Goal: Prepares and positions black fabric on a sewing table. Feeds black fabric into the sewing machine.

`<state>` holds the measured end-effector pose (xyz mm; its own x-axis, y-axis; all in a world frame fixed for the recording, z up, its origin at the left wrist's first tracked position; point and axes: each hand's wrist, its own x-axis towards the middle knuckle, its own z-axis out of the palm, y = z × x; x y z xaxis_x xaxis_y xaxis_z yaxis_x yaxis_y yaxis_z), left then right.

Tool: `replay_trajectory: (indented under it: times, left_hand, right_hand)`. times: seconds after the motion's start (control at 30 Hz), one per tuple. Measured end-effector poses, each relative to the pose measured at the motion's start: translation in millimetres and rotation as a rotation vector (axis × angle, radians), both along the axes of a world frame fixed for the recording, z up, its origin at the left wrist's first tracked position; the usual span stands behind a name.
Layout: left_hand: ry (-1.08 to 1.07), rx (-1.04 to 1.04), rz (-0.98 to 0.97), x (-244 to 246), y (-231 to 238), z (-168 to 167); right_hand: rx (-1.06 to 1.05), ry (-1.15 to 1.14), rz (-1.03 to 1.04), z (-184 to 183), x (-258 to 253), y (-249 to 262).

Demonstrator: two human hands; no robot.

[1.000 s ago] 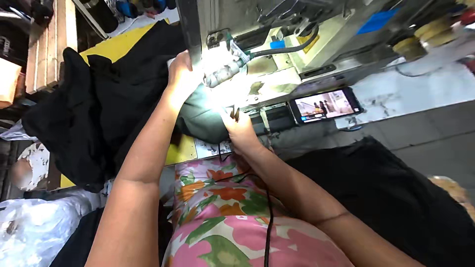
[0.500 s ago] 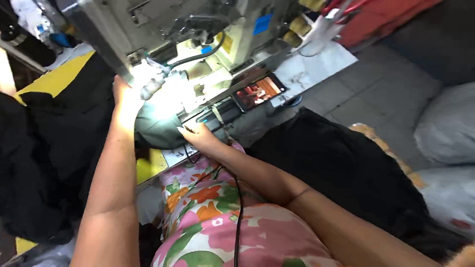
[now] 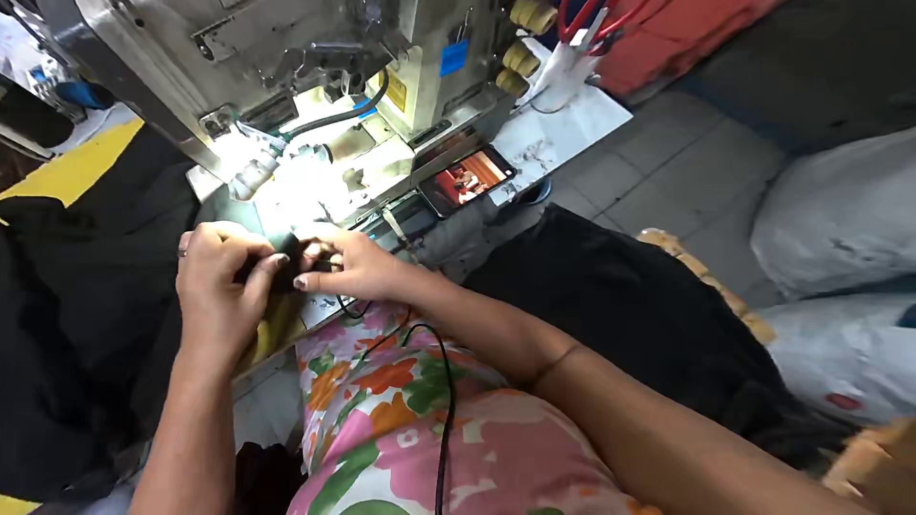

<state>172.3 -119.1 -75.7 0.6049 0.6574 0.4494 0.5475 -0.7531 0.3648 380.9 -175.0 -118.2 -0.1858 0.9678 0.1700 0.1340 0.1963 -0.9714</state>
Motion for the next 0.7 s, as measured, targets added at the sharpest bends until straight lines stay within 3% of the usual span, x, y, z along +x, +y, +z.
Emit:
replay_trajectory:
  times: [0.07, 0.13, 0.23, 0.3, 0.47, 0.6, 0.7]
  left_hand:
    - [-0.037, -0.063, -0.11, -11.2, -5.8, 9.6]
    - [-0.036, -0.101, -0.125, -19.7, -6.9, 14.4]
    - [-0.056, -0.121, -0.012, -19.3, -18.1, 24.1]
    - [-0.071, -0.21, 0.061, -13.1, -29.7, 31.6]
    - [0.0, -0.617, 0.029, -5.8, -31.6, 32.6]
    - [0.041, -0.676, 0.024, -7.0, -24.9, 32.7]
    - [-0.041, -0.561, -0.01, -10.0, -23.4, 35.9]
  right_hand:
    - [0.015, 0.018, 0.087, 10.4, -3.6, -12.9]
    - [0.157, -0.032, 0.049, 12.6, -6.5, -22.2]
    - [0.473, -0.224, -0.143, 5.6, -13.2, -23.9]
    - [0.596, -0.319, -0.153, 5.7, -19.0, -27.4]
    - [0.657, -0.441, 0.012, -0.3, -27.4, -33.7]
    - [0.723, -0.532, 0.031, 0.5, -27.9, -32.0]
    - [0.678, -0.509, -0.001, 5.8, -21.9, -15.9]
